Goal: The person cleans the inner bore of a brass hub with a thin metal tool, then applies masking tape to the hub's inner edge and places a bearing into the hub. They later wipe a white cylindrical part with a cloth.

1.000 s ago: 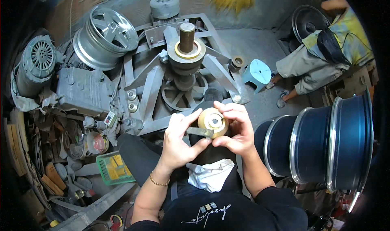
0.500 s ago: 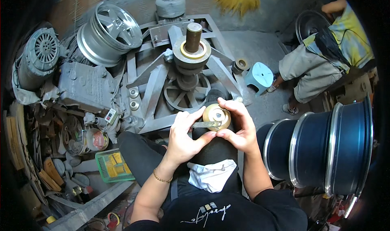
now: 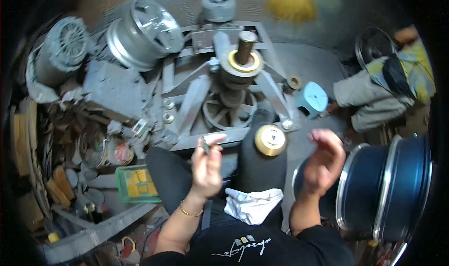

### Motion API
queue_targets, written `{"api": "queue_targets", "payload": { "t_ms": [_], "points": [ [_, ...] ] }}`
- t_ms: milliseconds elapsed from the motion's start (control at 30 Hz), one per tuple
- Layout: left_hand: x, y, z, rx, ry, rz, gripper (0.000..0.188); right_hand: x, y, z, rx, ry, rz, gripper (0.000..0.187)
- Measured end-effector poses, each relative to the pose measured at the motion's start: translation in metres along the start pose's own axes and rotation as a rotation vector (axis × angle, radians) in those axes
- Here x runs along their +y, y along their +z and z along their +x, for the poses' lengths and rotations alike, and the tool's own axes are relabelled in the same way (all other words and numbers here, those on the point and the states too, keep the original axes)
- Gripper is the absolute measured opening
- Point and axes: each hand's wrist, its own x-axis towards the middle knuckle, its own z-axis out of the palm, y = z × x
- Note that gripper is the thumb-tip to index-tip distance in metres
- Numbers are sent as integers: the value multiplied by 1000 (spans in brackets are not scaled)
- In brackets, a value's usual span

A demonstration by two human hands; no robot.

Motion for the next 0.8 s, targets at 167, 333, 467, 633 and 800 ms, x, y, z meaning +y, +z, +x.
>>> {"api": "queue_targets", "payload": {
  "t_ms": [167, 333, 467, 633, 800],
  "points": [
    [55, 11, -7, -411, 405, 344, 41, -65, 23, -7, -262, -21, 298, 78],
    [58, 5, -30, -498, 301, 254, 41, -62, 43, -17, -553, 106, 193, 36],
    [53, -18, -32, -375, 317, 326, 71, -63, 42, -19, -284, 172, 389, 43],
    [25, -84, -27, 111, 144, 466, 53, -56, 14, -6, -63, 212, 332, 32],
    [-9, -117, -42, 380, -108, 390, 26, -10, -23, -19, 171, 346, 163, 30]
  ]
}}
